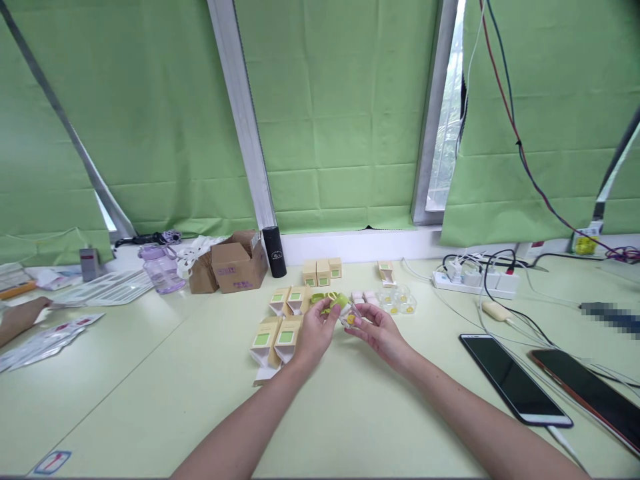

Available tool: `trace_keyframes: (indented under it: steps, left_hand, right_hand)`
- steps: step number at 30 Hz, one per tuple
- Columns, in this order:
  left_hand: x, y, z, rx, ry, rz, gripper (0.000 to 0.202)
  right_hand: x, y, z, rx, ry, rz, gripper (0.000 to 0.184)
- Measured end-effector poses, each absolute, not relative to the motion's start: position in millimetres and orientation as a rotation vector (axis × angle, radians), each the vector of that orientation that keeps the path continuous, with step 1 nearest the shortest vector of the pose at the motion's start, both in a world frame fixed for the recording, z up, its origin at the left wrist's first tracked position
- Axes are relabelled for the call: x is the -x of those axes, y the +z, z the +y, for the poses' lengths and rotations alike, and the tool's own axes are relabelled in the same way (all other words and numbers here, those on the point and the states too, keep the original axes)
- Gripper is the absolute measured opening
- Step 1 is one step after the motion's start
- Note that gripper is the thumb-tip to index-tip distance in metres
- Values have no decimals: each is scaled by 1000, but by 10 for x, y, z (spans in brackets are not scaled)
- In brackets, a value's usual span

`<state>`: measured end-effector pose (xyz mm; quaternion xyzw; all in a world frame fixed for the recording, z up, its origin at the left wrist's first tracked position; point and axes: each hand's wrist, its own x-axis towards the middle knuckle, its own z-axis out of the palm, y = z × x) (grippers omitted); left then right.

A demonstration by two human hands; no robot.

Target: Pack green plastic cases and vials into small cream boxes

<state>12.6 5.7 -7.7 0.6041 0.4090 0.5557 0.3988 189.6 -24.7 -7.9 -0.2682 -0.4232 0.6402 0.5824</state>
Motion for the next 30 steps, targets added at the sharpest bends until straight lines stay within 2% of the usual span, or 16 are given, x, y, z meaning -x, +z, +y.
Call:
trace_keyframes:
  steps: [19, 30]
  left_hand:
    - [-164, 32, -33, -1494, 1382, 940, 56]
    - [-163, 105, -92, -1559, 1328, 945, 56]
  right_hand:
    - [-1931, -142, -191, 657, 1318, -1193, 61]
    - [-1939, -201, -181, 662, 1224, -1302, 59]
